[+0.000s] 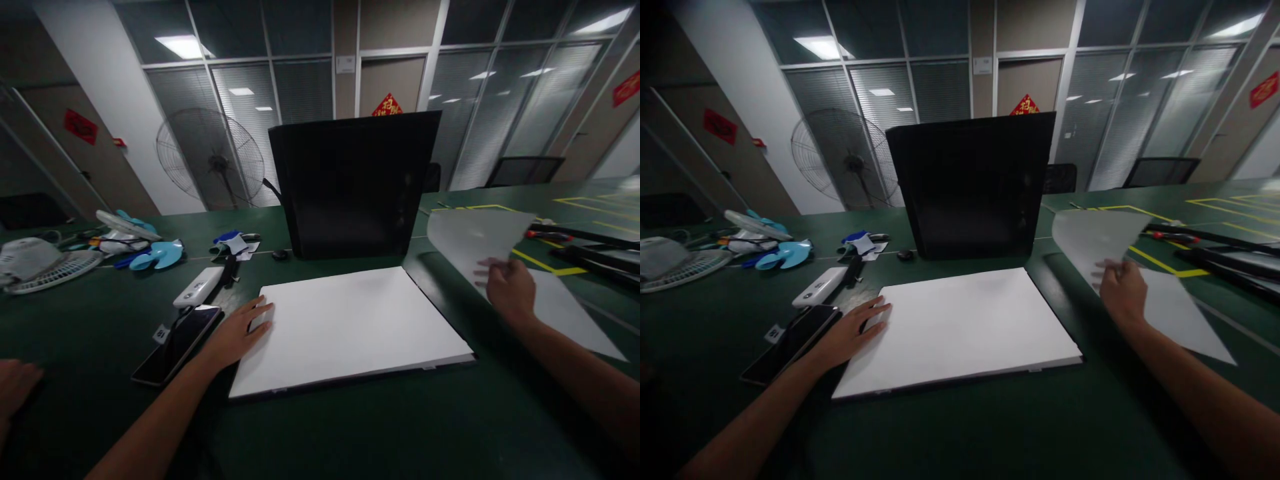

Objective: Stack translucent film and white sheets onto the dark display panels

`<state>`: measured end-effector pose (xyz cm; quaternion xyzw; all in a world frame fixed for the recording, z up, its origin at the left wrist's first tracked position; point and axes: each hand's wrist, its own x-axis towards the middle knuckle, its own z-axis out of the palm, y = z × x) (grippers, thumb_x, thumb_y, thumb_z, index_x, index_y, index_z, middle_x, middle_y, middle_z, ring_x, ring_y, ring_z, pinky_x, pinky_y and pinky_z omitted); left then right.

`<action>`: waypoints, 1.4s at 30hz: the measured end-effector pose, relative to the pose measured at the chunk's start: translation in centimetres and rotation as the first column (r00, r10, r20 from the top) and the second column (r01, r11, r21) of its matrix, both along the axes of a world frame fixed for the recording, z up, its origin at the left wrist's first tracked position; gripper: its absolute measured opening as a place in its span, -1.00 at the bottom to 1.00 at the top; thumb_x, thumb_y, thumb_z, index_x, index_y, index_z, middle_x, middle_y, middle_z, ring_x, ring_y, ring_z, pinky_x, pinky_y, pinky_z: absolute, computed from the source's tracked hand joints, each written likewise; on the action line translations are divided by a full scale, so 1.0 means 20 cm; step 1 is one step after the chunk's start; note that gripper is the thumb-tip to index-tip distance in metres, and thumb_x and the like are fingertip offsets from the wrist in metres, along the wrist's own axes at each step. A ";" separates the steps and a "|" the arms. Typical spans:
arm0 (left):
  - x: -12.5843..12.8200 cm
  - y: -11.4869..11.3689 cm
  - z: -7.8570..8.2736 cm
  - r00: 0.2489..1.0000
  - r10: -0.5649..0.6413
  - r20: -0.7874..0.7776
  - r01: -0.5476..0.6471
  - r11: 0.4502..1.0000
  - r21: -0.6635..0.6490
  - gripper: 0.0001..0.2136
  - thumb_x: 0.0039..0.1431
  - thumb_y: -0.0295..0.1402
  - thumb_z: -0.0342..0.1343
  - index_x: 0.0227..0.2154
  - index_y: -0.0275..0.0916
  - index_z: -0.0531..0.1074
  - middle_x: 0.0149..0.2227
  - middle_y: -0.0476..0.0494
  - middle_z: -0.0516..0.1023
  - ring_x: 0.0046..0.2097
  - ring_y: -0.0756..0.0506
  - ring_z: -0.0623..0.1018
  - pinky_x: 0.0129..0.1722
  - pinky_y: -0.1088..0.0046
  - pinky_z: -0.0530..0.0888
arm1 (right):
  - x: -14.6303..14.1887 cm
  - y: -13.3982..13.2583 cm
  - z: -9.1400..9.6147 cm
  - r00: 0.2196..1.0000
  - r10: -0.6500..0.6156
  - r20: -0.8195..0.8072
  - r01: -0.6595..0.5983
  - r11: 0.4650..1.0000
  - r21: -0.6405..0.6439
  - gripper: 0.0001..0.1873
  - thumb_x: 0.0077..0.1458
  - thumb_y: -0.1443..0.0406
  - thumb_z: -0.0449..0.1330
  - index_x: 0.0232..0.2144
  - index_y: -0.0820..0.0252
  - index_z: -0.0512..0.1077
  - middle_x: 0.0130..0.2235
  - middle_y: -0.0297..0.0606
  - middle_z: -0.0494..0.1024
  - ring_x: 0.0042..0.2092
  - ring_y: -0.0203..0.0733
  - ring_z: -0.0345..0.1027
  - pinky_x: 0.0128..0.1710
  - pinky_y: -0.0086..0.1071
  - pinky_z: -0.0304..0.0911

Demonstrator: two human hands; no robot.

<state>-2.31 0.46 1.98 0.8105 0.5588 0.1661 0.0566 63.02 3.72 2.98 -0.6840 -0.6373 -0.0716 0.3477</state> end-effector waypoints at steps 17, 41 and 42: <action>0.01 -0.01 0.00 1.000 0.020 -0.011 -0.021 0.999 -0.026 -0.30 0.46 0.15 -0.22 0.40 -0.24 0.30 0.45 -0.29 0.29 0.44 -0.30 0.30 0.44 -0.02 0.22 | -0.81 -0.42 0.11 0.466 0.870 0.161 -0.800 0.492 -0.344 -0.62 0.40 0.18 0.15 0.20 -0.05 0.53 0.14 -0.24 0.62 0.13 -0.04 0.53 0.20 -0.03 0.42; 0.02 -0.02 0.01 0.999 0.017 -0.028 -0.018 1.000 -0.016 -0.29 0.42 0.20 -0.16 0.37 -0.22 0.33 0.44 -0.30 0.31 0.43 -0.33 0.33 0.42 -0.02 0.27 | -0.33 -0.07 -0.05 0.948 0.266 0.178 -0.183 0.907 -0.380 -0.18 0.39 -0.19 -0.15 0.36 0.25 0.31 0.34 0.08 0.39 0.17 0.22 0.48 0.19 0.13 0.39; 0.02 -0.02 0.01 0.999 0.019 -0.029 -0.020 1.000 -0.020 -0.28 0.42 0.20 -0.16 0.38 -0.22 0.32 0.44 -0.30 0.30 0.43 -0.32 0.33 0.42 -0.02 0.27 | -0.35 -0.08 -0.05 0.943 0.289 0.165 -0.211 0.902 -0.375 -0.17 0.38 -0.20 -0.13 0.39 0.25 0.26 0.36 0.08 0.35 0.21 0.22 0.45 0.23 0.12 0.36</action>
